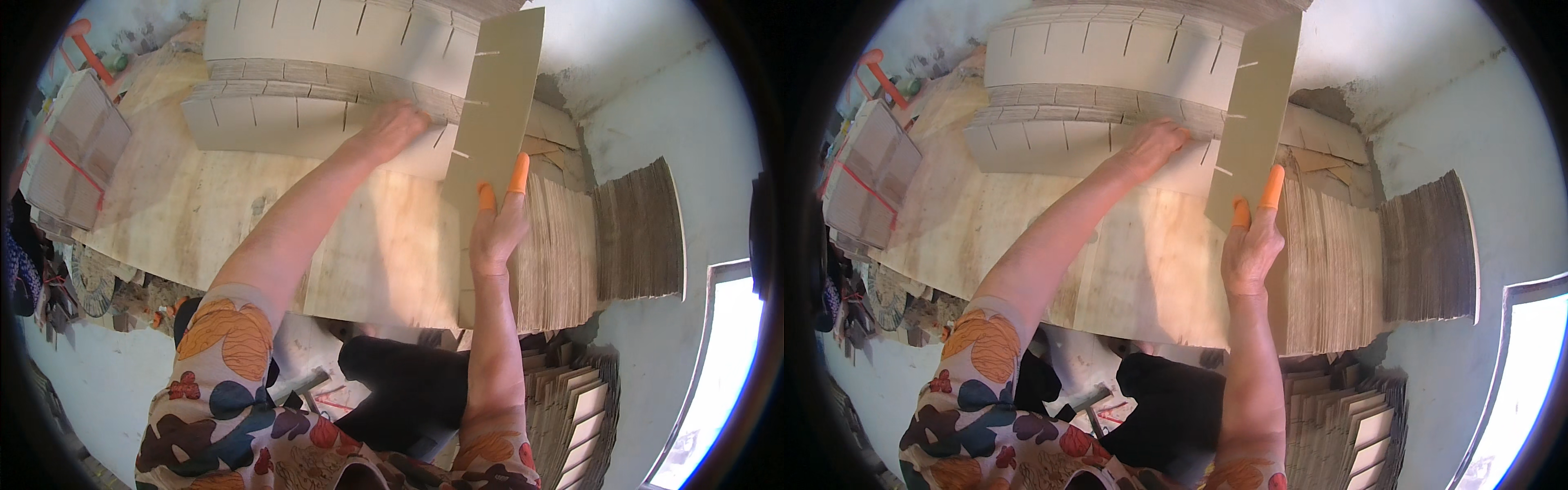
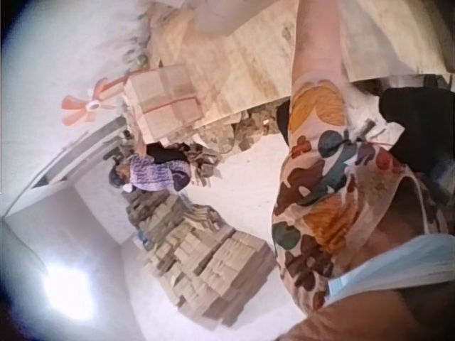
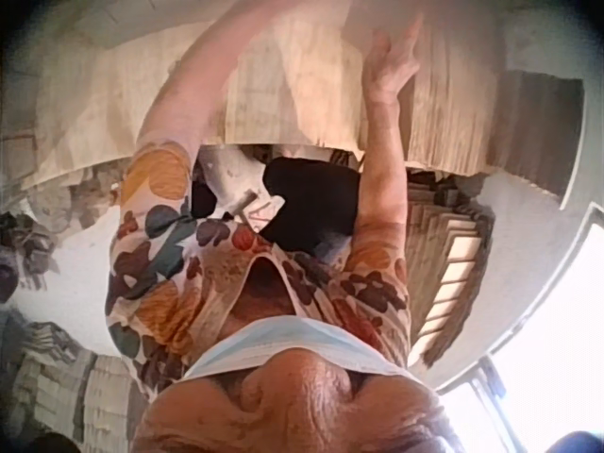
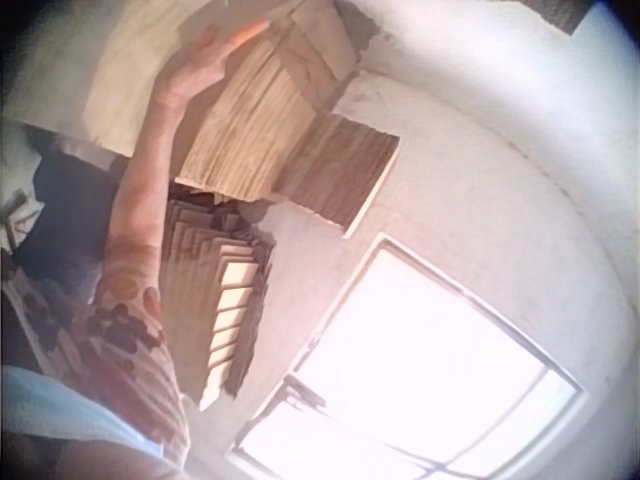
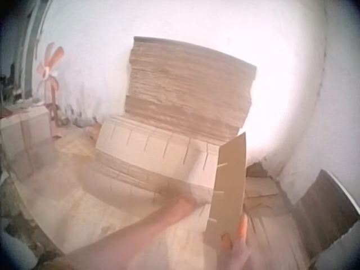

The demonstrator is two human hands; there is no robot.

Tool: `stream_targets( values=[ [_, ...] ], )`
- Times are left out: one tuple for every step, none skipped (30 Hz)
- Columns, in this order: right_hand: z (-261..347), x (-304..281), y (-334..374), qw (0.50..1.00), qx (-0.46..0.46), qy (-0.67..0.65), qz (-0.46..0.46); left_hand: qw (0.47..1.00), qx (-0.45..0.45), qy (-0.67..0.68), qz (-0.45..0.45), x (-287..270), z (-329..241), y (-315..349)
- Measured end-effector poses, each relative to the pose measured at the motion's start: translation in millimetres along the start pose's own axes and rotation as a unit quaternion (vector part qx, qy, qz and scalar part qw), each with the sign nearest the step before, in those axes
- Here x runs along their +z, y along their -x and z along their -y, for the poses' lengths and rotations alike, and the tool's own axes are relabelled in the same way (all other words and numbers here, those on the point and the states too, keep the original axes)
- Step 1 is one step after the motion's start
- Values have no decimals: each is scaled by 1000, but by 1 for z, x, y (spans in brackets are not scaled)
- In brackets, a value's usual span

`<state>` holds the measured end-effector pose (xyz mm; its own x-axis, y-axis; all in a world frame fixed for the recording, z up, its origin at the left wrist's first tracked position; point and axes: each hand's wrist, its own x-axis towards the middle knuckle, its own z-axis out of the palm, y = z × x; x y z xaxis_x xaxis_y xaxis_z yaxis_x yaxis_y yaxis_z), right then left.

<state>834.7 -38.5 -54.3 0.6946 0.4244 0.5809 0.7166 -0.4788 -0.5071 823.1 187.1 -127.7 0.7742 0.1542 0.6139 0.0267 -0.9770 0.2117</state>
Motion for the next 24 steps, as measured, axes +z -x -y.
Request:
stream_targets(
  values=[
    [2,-2,0,1000,7,-4,-2,1000,-1,17,6,-5,-4,0],
    [2,-3,0,1000,14,-7,-3,1000,25,7,-8,-8,-8,1],
    [0,-2,0,1000,-2,-11,-2,998,49,-6,-23,-13,-9,3],
    [-4,1,0,1000,-17,-13,-1,996,74,-19,-38,-17,-11,5],
    [-5,2,1,999,-32,-16,-1,997,69,-8,-15,-20,-15,7],
    [-2,1,1,1000,-2,-7,30,998,63,0,8,-24,-17,9],
    [4,-1,1,998,28,2,61,998,56,9,31,-28,-20,12],
    [7,-3,1,994,58,11,91,998,58,18,20,-31,-23,13],
    [8,-3,1,995,48,9,92,998,59,27,8,-33,-26,13],
    [8,-3,2,995,38,7,92,997,61,37,-4,-36,-29,13],
    [8,-2,3,995,29,6,92,998,61,34,1,-39,-31,13],
    [5,-1,3,995,11,12,97,998,60,32,5,-42,-35,13],
    [1,2,5,995,-7,18,103,998,59,31,9,-46,-38,13],
    [-3,5,7,994,-25,24,108,997,60,46,-1,-49,-42,12],
    [-7,10,8,993,-48,45,101,996,62,62,-12,-52,-46,13],
    [-9,14,10,991,-72,65,93,995,64,79,-23,-54,-51,13],
    [-12,15,11,988,-95,87,85,994,67,83,-16,-57,-55,14],
    [-10,14,11,984,-96,112,100,994,67,85,-9,-60,-57,16],
    [-7,12,11,979,-96,138,114,994,68,87,-2,-62,-60,18],
    [-5,10,10,974,-96,163,128,994,75,84,-8,-63,-63,20],
    [-6,8,9,974,-126,162,93,993,82,82,-14,-64,-66,23],
    [-8,4,7,973,-155,161,58,993,89,79,-20,-64,-69,25],
    [-8,2,5,970,-184,159,23,993,93,73,-19,-65,-71,27],
    [-6,1,4,973,-177,146,31,993,95,65,-17,-66,-74,30]
  ],
)
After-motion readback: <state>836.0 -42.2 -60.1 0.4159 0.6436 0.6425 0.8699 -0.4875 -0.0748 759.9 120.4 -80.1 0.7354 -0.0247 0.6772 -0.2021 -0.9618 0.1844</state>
